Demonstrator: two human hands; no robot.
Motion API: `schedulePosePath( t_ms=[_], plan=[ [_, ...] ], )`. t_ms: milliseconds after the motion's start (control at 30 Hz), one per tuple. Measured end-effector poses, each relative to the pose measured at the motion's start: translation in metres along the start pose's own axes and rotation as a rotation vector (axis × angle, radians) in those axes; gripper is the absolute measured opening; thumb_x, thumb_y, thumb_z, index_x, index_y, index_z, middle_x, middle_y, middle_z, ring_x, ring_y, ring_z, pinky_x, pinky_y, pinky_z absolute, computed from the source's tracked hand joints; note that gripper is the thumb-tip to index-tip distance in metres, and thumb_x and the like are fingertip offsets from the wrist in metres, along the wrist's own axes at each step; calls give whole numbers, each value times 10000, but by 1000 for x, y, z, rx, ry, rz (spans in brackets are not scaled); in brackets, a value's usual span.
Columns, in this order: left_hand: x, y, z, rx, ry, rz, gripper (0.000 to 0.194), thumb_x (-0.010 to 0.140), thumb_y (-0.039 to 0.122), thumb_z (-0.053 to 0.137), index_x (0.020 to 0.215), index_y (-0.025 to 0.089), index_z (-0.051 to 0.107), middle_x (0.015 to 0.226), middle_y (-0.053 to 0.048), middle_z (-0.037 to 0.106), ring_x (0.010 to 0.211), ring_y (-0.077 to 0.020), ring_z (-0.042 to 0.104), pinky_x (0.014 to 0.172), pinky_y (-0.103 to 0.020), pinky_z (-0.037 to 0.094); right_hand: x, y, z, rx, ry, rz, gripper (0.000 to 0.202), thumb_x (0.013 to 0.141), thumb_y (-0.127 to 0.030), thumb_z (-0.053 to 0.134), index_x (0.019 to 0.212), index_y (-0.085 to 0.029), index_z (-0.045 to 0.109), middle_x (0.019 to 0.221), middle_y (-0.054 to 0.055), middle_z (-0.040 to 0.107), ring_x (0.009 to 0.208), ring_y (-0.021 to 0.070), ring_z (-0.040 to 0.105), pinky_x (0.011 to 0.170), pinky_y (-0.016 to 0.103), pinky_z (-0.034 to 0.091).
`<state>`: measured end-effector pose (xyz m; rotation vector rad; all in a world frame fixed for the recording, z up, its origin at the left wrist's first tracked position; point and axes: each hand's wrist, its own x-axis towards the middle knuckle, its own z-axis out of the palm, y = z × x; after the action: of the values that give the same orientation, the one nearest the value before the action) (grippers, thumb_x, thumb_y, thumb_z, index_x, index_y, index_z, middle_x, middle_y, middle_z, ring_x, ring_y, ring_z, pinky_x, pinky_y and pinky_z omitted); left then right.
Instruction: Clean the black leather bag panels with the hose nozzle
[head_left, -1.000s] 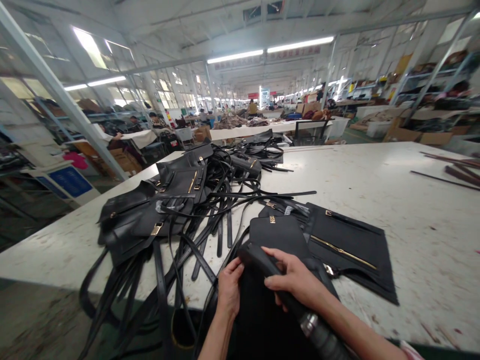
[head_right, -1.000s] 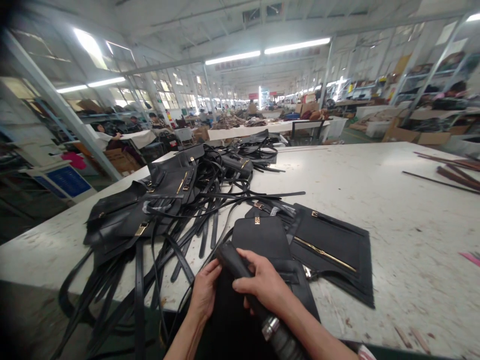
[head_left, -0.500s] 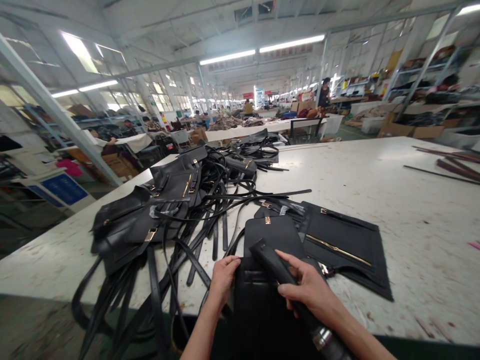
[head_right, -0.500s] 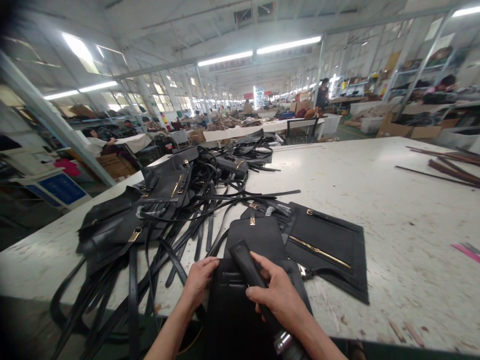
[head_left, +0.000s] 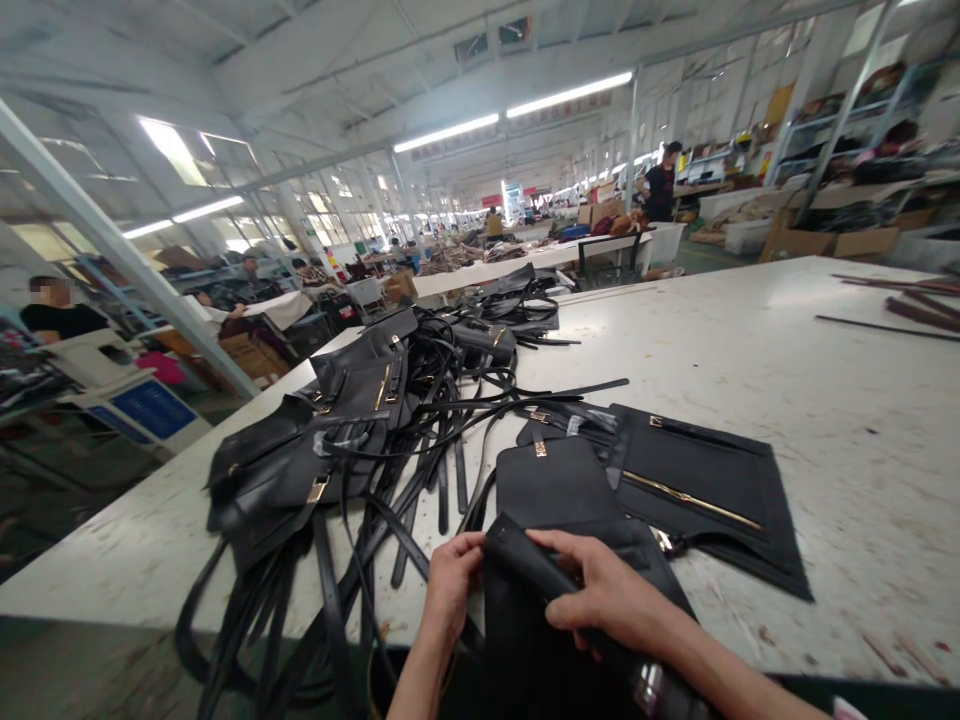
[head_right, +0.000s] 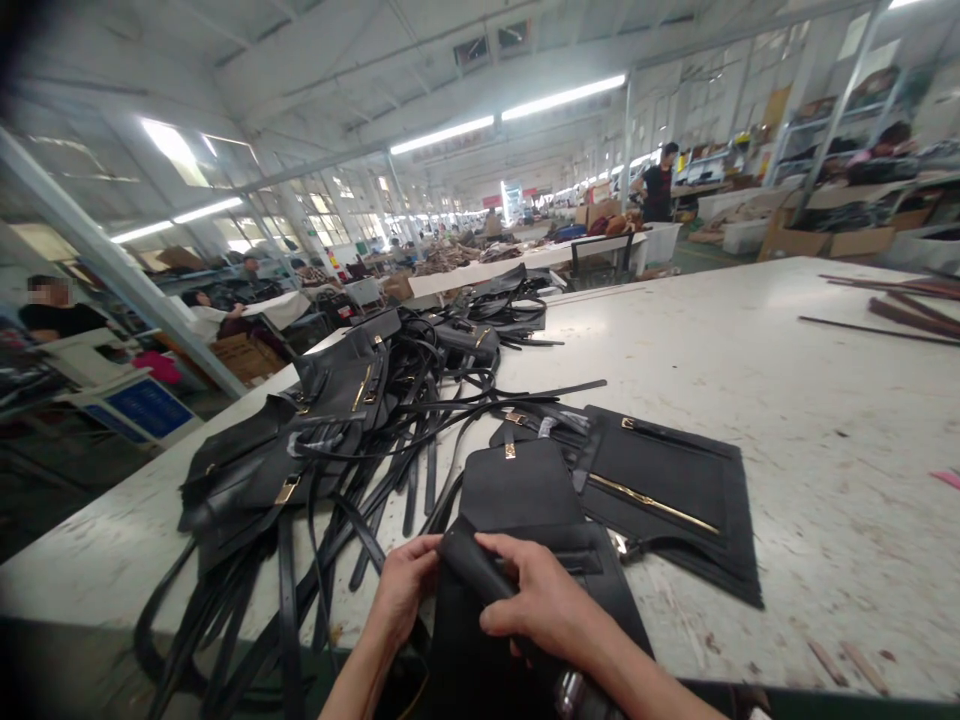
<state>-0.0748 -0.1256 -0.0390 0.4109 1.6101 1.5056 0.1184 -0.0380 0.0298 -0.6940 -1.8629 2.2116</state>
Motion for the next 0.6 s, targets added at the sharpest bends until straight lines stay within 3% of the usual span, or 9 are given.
schedulePosePath(
  t_ms=[167, 300, 400, 600],
  plan=[
    [0, -5, 0, 9, -2, 45, 294, 544, 306, 688, 783, 140, 648, 551, -4, 615, 450, -107, 519, 459, -224, 380, 17, 0, 12, 41, 93, -109, 681, 616, -97, 581, 1253, -245, 391, 720, -31, 572, 381, 81, 514, 309, 158, 406],
    [-1, -7, 0, 45, 29, 104, 266, 580, 315, 676, 789, 152, 644, 598, -9, 632, 475, -101, 517, 451, -204, 356, 19, -1, -1, 178, 99, -118, 674, 656, -140, 575, 1278, -228, 328, 743, -14, 587, 377, 99, 534, 309, 187, 432],
    [-2, -9, -1, 77, 28, 165, 205, 584, 292, 676, 731, 151, 646, 623, -7, 635, 546, -117, 536, 518, -214, 390, 18, -6, -18, 225, 5, -101, 706, 647, -144, 593, 1289, -199, 304, 709, -9, 595, 386, 116, 554, 319, 196, 449],
    [1, -14, -4, 129, 91, 252, 146, 578, 289, 677, 600, 153, 629, 571, 18, 598, 591, -128, 515, 567, -209, 390, 19, -22, -37, 158, -277, 106, 762, 593, -104, 606, 1293, -202, 321, 659, 14, 627, 401, 131, 580, 310, 132, 386]
  ],
)
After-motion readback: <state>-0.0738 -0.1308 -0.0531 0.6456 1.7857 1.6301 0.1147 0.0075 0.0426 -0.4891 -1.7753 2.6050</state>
